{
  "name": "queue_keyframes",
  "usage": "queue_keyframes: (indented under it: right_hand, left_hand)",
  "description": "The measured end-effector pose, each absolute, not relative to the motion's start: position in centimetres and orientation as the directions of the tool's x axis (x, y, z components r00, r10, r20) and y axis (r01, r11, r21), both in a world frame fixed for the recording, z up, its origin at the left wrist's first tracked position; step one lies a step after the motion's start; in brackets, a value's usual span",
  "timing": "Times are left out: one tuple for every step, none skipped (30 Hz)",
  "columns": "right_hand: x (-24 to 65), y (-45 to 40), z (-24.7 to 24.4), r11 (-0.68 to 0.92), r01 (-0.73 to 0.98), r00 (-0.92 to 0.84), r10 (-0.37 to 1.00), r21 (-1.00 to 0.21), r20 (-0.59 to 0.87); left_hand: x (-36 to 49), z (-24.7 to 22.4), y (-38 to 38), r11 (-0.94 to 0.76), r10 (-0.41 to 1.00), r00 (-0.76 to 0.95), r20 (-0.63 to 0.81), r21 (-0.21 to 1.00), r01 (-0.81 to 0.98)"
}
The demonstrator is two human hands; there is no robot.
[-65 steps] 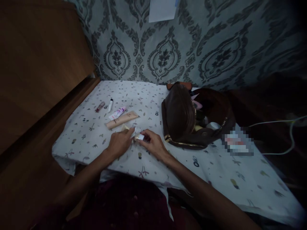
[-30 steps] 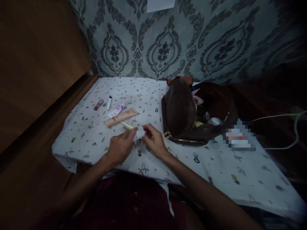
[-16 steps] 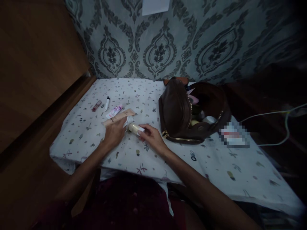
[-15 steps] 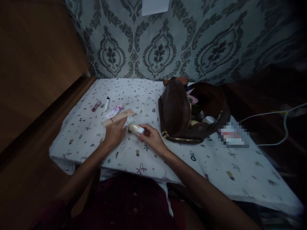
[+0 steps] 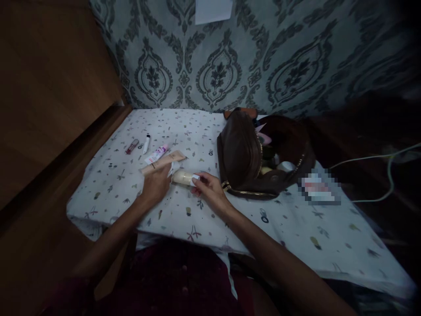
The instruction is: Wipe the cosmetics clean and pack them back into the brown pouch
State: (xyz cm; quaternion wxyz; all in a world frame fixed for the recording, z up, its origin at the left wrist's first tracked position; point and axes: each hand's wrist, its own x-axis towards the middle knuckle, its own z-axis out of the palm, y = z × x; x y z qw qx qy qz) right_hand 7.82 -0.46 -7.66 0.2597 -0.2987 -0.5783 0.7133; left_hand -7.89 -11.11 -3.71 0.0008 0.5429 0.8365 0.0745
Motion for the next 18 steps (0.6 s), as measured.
queue_keyframes:
  right_hand:
    - [7.8,-0.4,-7.6,-0.205,-0.032,-0.679,0.722,-0.978,-0.129]
    - [7.7,-0.4,-7.6,-0.216,-0.045,-0.669,0.731,-0.975,-0.131]
    - [7.6,-0.4,-7.6,-0.230,-0.062,-0.660,0.739,-0.971,-0.133]
    - [7.6,-0.4,-7.5,-0.247,-0.081,-0.654,0.745,-0.966,-0.136]
    - [7.5,-0.5,-7.5,-0.268,-0.101,-0.650,0.747,-0.958,-0.140]
    - [7.5,-0.5,-7.5,-0.295,-0.120,-0.653,0.743,-0.948,-0.148]
    - [7.6,-0.6,-7.5,-0.329,-0.136,-0.662,0.732,-0.934,-0.161]
    - [7.6,-0.6,-7.4,-0.368,-0.146,-0.677,0.714,-0.918,-0.178]
    - [7.7,-0.7,-7.4,-0.409,-0.152,-0.696,0.691,-0.900,-0.197]
    - [7.8,-0.7,-7.3,-0.450,-0.155,-0.712,0.668,-0.879,-0.216]
    - [7.8,-0.7,-7.2,-0.491,-0.157,-0.727,0.645,-0.857,-0.237]
    - [7.9,-0.8,-7.1,-0.528,-0.159,-0.739,0.624,-0.834,-0.254]
    - [8.0,-0.8,-6.9,-0.561,-0.162,-0.751,0.604,-0.812,-0.267]
    - [8.1,-0.9,-6.8,-0.589,-0.167,-0.763,0.585,-0.791,-0.274]
    - [8.1,-1.0,-6.6,-0.611,-0.173,-0.777,0.566,-0.772,-0.274]
    - [8.1,-1.1,-6.5,-0.628,-0.175,-0.796,0.544,-0.758,-0.267]
    - [8.1,-1.2,-6.4,-0.637,-0.182,-0.809,0.530,-0.749,-0.253]
    - [8.1,-1.3,-6.4,-0.641,-0.190,-0.822,0.518,-0.744,-0.237]
  left_hand:
    - [-7.8,-3.7,-11.3,0.400,0.907,-0.412,0.086,0.130,0.907]
    - [-7.5,-3.8,-11.5,0.395,0.909,-0.408,0.086,0.130,0.909]
    - [-7.0,-4.0,-11.8,0.380,0.916,-0.391,0.087,0.124,0.917]
    - [-6.4,-4.1,-12.0,0.346,0.930,-0.357,0.089,0.115,0.931]
    - [-5.8,-4.3,-12.1,0.298,0.947,-0.307,0.091,0.102,0.949]
    - [-5.2,-4.6,-12.2,0.246,0.963,-0.254,0.092,0.089,0.965]
    - [-4.9,-4.8,-12.2,0.202,0.974,-0.209,0.091,0.077,0.976]
    - [-4.8,-5.0,-12.2,0.179,0.979,-0.185,0.092,0.069,0.981]
    - [-4.9,-5.2,-12.2,0.175,0.978,-0.181,0.100,0.069,0.982]
    - [-5.2,-5.3,-12.2,0.186,0.973,-0.195,0.123,0.081,0.979]
    - [-5.7,-5.4,-12.2,0.201,0.963,-0.217,0.161,0.109,0.973]
    - [-6.2,-5.5,-12.2,0.209,0.947,-0.239,0.213,0.154,0.966]
    - [-6.8,-5.5,-12.2,0.208,0.925,-0.263,0.275,0.213,0.955]
    - [-7.3,-5.5,-12.2,0.193,0.895,-0.286,0.341,0.283,0.940]
    - [-7.6,-5.5,-12.2,0.166,0.859,-0.313,0.405,0.359,0.919]
    - [-7.8,-5.5,-12.1,0.145,0.813,-0.359,0.458,0.439,0.887]
    - [-7.8,-5.4,-12.1,0.136,0.758,-0.429,0.491,0.524,0.841]
    - [-7.6,-5.4,-12.0,0.131,0.709,-0.507,0.491,0.614,0.778]
